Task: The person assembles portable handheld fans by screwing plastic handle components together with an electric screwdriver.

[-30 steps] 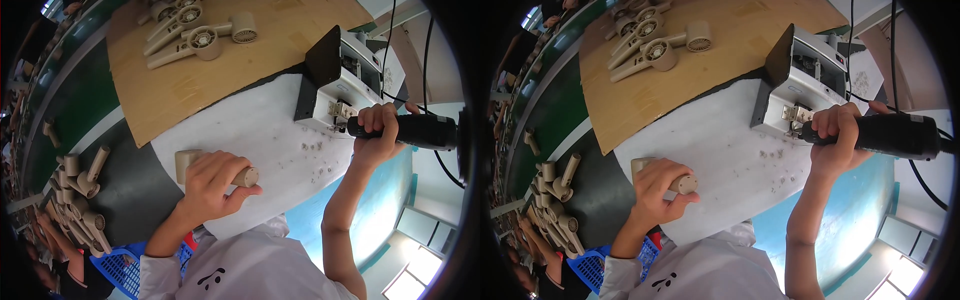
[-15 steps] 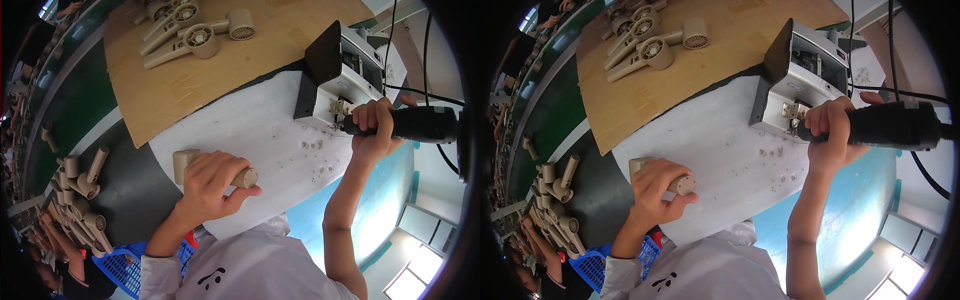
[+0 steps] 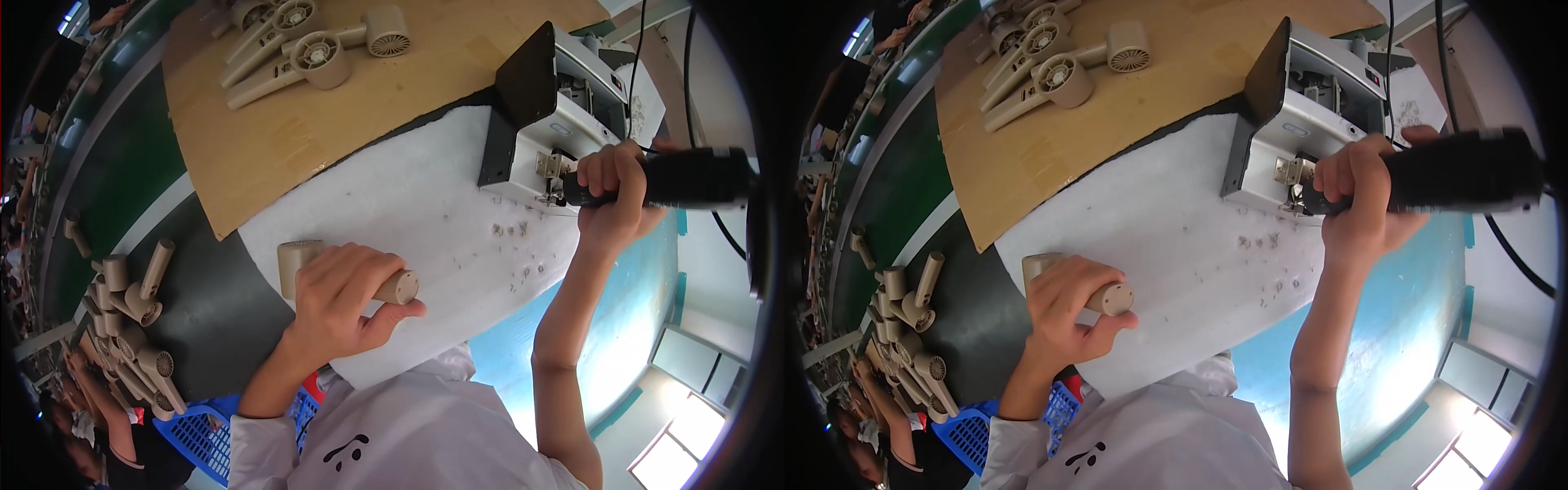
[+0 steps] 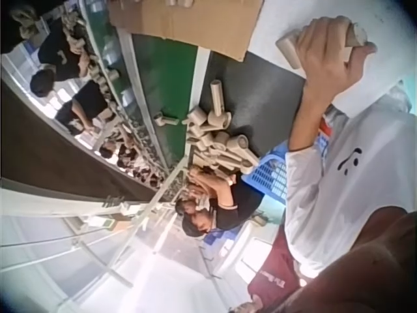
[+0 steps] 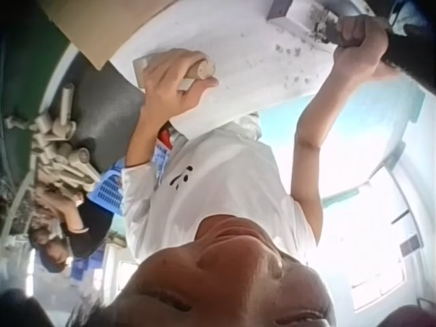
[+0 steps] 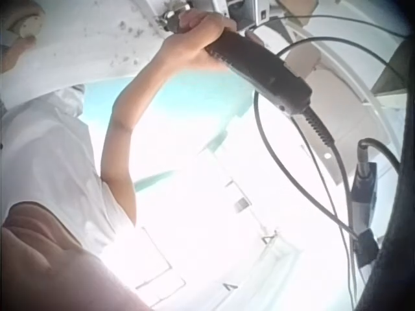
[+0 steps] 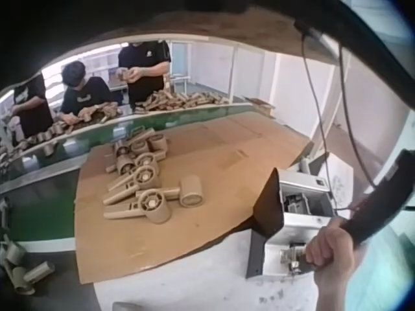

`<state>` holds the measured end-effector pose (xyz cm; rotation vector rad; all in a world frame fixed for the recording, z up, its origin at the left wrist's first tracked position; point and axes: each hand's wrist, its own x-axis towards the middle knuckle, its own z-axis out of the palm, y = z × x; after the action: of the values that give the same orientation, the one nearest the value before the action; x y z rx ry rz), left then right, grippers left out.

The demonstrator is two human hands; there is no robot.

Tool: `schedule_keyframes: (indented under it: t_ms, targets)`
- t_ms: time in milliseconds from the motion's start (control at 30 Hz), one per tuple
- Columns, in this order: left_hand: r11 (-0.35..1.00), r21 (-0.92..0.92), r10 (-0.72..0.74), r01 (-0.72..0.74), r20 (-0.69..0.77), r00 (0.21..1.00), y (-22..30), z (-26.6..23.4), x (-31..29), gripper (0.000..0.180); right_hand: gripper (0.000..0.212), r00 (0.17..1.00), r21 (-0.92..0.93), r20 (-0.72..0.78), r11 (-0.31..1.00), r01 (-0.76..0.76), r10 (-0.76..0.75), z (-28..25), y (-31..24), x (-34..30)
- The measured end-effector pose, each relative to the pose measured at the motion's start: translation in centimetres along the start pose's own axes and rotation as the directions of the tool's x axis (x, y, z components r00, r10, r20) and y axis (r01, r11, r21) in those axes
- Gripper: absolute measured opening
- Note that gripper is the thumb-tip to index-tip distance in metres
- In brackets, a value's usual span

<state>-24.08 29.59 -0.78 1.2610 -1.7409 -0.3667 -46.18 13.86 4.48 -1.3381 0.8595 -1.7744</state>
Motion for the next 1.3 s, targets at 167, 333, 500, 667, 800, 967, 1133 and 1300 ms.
schedule_keyframes:
  t_ms: [167,333,500,667,800,967,1133,1300]
  targets:
    - [1.0,0.006,0.012,-0.012,-0.003,1.0,0.1,0.1,0.2,0.041,0.036,0.975,0.079,0.211,0.993,-0.085,0.067,-0.8,-0.1,0.7]
    - [0.995,0.0,-0.104,0.104,-0.047,0.993,0.5,-0.1,0.3,0.037,0.031,0.991,-0.029,0.035,0.991,-0.13,0.131,0.2,-0.7,0.4]
    - [0.988,-0.088,-0.131,0.123,-0.082,0.988,1.1,-0.2,-0.4,0.032,0.034,0.939,0.384,0.257,0.868,-0.316,0.228,-0.4,-1.5,-3.0]
    - [0.992,-0.093,-0.091,0.084,-0.073,0.993,0.8,0.0,-0.7,0.029,0.033,0.898,0.656,0.437,0.705,-0.27,-0.062,1.9,-4.8,-6.2]
    - [0.995,-0.095,-0.034,0.023,-0.118,0.992,0.6,0.3,-0.9,0.037,0.028,0.915,0.679,0.404,0.674,-0.29,-0.013,4.3,-5.6,-7.5]
    - [0.993,-0.113,-0.058,0.044,-0.121,0.991,0.7,0.3,-1.1,0.03,0.022,0.908,0.67,0.415,0.693,-0.268,-0.051,5.6,-5.2,-8.1]
    - [0.987,-0.116,-0.123,0.115,-0.067,0.99,0.7,-0.1,-1.3,0.031,0.021,0.884,0.651,0.466,0.691,-0.315,-0.036,6.4,-4.5,-8.4]
    - [0.984,-0.153,-0.111,0.094,-0.103,0.989,1.2,0.2,-1.0,0.032,0.019,0.882,0.65,0.47,0.689,-0.319,-0.035,5.8,-5.2,-7.9]
